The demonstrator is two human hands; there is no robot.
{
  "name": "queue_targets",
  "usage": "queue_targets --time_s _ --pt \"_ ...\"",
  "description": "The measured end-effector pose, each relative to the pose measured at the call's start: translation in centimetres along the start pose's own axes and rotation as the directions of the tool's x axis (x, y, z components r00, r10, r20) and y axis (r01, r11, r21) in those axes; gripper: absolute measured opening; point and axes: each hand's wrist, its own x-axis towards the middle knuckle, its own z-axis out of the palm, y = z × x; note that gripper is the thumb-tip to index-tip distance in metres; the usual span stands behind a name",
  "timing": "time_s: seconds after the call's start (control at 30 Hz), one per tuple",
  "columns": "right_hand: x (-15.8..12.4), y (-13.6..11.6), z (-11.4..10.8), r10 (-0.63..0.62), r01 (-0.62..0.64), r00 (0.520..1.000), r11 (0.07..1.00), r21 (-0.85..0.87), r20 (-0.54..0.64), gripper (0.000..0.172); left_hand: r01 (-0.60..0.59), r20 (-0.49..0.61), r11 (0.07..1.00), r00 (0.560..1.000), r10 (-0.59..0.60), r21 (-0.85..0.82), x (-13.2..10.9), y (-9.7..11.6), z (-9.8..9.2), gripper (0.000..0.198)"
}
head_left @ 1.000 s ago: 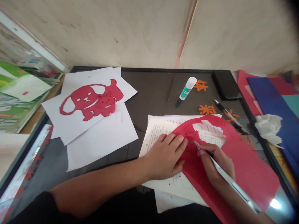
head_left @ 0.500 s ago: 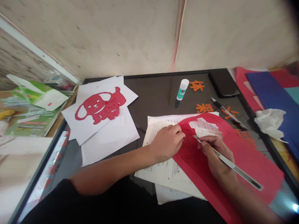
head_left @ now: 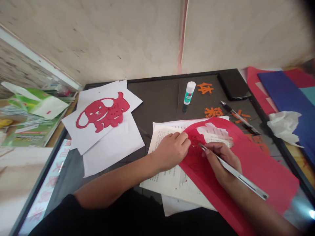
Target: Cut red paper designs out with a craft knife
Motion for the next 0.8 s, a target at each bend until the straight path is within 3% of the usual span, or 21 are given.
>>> queue_targets --time_s 0.1,0.27,0.67,0.8 --pt "-0.15 -0.15 0.26 0.023 -0.023 1.0 1.0 0.005 0.009 0.017 0.033 -0.011 0.994 0.999 -0.034 -0.104 -0.17 -0.21 -0.46 0.026" --pt "0.11 0.11 0.2 0.021 -0.021 1.0 0.999 -0.042 0.001 0.015 -0.041 -0.049 0.984 0.998 0.033 -0.176 -0.36 -0.53 -0.58 0.027" --pt "0.09 0.06 0.21 -0.031 0.032 0.999 0.989 -0.144 0.008 0.012 -0.171 -0.077 0.982 0.981 0.177 0.075 -0.86 -0.29 0.23 0.024" --pt "0.17 0.41 -0.13 -0.083 0.097 0.993 0.982 -0.165 0.087 0.013 -0.211 -0.065 0.97 0.973 0.22 0.121 -0.9 -0.39 0.0 0.023"
